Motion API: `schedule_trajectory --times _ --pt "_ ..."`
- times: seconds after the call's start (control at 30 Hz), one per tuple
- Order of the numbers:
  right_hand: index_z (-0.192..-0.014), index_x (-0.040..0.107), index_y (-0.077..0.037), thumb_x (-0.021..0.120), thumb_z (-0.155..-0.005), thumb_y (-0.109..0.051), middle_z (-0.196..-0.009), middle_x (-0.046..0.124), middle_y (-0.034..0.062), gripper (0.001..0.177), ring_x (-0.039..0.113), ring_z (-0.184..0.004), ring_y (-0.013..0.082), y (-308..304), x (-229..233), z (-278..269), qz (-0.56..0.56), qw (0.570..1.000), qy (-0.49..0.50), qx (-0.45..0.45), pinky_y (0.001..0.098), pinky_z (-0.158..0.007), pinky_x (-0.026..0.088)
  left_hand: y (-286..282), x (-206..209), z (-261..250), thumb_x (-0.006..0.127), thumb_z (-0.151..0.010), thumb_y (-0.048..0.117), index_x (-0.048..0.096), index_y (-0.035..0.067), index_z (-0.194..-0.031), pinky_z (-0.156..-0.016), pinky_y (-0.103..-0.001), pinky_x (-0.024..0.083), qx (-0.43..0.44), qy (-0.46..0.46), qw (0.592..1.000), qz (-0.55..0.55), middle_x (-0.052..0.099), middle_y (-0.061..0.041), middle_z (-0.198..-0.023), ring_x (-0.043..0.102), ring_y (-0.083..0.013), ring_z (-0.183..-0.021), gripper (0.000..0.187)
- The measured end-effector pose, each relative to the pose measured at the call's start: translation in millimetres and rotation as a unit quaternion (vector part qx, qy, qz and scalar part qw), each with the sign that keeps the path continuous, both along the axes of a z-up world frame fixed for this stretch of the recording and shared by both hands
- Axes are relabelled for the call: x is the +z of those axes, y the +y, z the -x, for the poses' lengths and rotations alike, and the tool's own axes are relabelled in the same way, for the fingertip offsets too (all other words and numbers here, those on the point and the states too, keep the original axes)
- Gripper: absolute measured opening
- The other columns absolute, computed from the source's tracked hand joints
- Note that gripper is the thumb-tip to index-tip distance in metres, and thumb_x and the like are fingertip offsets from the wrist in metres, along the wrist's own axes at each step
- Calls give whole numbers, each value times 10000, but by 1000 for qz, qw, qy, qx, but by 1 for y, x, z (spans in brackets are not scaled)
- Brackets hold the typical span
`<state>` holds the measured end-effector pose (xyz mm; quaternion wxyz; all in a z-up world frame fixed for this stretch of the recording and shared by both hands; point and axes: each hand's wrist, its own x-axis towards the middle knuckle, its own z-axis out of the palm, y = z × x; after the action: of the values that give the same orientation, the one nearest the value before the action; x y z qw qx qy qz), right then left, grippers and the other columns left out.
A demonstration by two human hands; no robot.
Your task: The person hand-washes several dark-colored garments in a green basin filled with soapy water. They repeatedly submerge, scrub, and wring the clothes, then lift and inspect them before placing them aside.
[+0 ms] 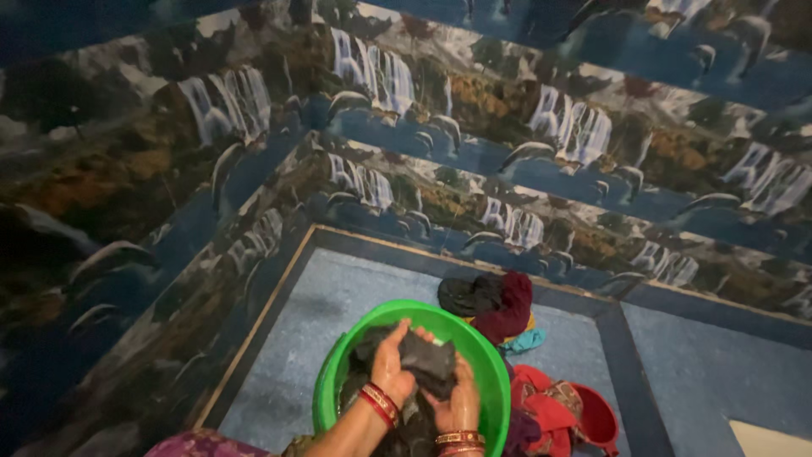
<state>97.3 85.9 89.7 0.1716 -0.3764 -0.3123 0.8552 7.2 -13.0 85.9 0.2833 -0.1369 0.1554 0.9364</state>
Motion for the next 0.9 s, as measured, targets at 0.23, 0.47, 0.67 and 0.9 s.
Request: schedule_trajectory --times 0.23,0.47,0.67,0.9 --pt "-746 674 -75 748 -950 -241 -764 667 132 274 595 -634 266 -40 37 -9 -617 778 105 -53 402 -630 483 11 -36 -1 729 -928 288 676 114 -848 -644 -412 532 -41 -23 992 114 665 -54 -777 624 -228 -688 199" --pt "-693 686 -71 658 -936 -307 -624 635 203 340 601 -525 398 -19 31 4 -751 660 -17 21 474 -490 466 16 -33 -44 728 -865 255 780 39 -882 -652 -352 543 -36 -27 987 155 736 -68 -859 671 -202 -724 223" --pt "-804 735 -86 573 -960 -278 -739 708 176 296 657 -546 353 -36 24 -11 -783 621 31 12 456 -478 493 8 -31 -51 720 -871 232 783 72 -961 -783 -338 553 -26 -12 983 180 754 -54 -960 684 -197 -880 194" --pt "-834 733 -62 569 -945 -169 -731 690 158 225 654 -607 371 -41 27 -9 -724 686 72 -8 443 -514 496 11 -54 -42 625 -918 335 715 74 -935 -693 -382 555 -27 67 989 132 662 -49 -813 625 -207 -765 277"
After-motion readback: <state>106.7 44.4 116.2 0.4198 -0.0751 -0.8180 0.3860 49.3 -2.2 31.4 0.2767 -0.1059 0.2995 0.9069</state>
